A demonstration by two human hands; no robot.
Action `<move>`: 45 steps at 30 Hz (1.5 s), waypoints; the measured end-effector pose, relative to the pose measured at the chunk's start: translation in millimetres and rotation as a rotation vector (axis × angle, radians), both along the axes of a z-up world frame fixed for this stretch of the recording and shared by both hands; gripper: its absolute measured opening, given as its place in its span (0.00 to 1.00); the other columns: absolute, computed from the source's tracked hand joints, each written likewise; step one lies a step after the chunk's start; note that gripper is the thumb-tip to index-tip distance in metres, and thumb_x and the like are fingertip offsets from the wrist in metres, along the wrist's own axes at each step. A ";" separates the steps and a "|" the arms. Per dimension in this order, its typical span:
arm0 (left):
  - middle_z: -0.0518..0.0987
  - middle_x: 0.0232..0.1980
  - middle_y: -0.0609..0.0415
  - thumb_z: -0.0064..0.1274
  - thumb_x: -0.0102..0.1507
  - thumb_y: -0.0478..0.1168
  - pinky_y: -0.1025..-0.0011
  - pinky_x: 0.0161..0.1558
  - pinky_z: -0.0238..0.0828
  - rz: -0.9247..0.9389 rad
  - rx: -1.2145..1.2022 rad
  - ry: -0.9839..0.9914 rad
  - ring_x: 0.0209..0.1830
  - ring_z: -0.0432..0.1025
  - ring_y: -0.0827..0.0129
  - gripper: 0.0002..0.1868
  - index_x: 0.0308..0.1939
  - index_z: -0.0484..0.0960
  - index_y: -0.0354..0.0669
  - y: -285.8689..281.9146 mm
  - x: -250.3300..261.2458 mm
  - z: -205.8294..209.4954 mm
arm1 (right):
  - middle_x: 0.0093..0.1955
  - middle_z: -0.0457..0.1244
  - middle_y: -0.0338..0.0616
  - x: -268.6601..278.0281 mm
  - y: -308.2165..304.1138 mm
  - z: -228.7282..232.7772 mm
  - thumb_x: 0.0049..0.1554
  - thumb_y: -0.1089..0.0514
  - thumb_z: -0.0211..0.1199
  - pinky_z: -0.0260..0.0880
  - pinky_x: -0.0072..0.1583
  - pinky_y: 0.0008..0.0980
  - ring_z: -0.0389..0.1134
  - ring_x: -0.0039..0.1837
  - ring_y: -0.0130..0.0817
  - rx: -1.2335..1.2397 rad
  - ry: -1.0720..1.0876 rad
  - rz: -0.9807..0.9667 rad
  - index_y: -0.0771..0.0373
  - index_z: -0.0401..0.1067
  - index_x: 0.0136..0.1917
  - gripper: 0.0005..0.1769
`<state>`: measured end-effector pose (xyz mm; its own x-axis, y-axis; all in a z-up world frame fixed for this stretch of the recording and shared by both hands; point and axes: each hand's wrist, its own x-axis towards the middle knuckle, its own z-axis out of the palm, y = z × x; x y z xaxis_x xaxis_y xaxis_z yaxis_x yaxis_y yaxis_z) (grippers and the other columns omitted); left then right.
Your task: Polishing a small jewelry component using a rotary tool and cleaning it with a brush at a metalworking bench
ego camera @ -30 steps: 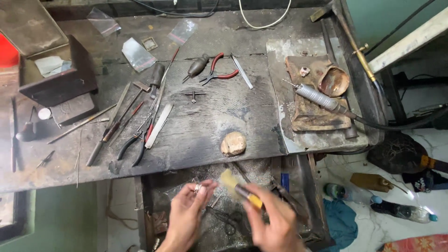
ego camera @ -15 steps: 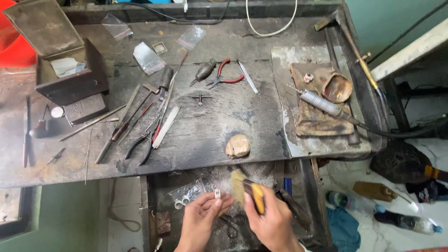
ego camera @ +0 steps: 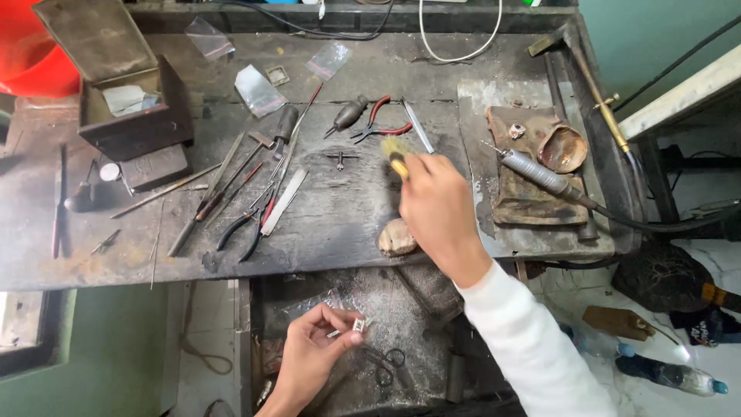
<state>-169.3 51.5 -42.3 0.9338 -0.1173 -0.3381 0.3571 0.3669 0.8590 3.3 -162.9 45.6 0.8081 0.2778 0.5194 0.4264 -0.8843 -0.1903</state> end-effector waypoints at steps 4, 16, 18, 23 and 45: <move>0.89 0.49 0.34 0.62 0.56 0.23 0.61 0.56 0.85 0.101 -0.014 0.067 0.48 0.85 0.56 0.10 0.40 0.81 0.29 8.7 4.1 6.8 | 0.41 0.66 0.49 -4.3 49.3 -26.1 0.62 0.61 0.52 0.69 0.35 0.53 0.69 0.38 0.52 -0.171 0.273 -0.018 0.64 0.72 0.49 0.08; 0.90 0.48 0.45 0.64 0.56 0.27 0.77 0.49 0.82 0.118 0.248 -0.112 0.42 0.82 0.71 0.15 0.47 0.89 0.31 28.0 11.9 19.0 | 0.39 0.69 0.51 -49.7 61.3 21.4 0.49 0.71 0.60 0.69 0.40 0.56 0.72 0.36 0.58 -0.332 0.641 0.200 0.64 0.69 0.50 0.15; 0.90 0.45 0.45 0.64 0.57 0.27 0.77 0.48 0.83 0.118 0.272 -0.172 0.40 0.84 0.69 0.13 0.46 0.88 0.31 27.3 14.7 23.7 | 0.42 0.70 0.46 -53.9 62.2 21.1 0.59 0.65 0.52 0.68 0.36 0.51 0.71 0.35 0.54 -0.277 0.378 0.170 0.60 0.70 0.50 0.08; 0.87 0.47 0.39 0.62 0.56 0.23 0.69 0.53 0.87 0.130 0.247 -0.271 0.48 0.85 0.58 0.20 0.53 0.81 0.29 24.9 20.0 34.9 | 0.45 0.69 0.44 -79.8 49.2 37.6 0.61 0.68 0.49 0.68 0.31 0.45 0.73 0.39 0.45 -0.228 0.579 0.249 0.60 0.70 0.56 0.13; 0.88 0.51 0.66 0.63 0.63 0.37 0.88 0.30 0.70 -0.035 0.951 -0.879 0.40 0.84 0.86 0.26 0.64 0.72 0.42 7.2 54.4 70.9 | 0.49 0.72 0.50 -134.2 -2.4 42.8 0.57 0.68 0.67 0.79 0.54 0.32 0.76 0.47 0.40 0.400 0.041 0.186 0.73 0.73 0.55 0.13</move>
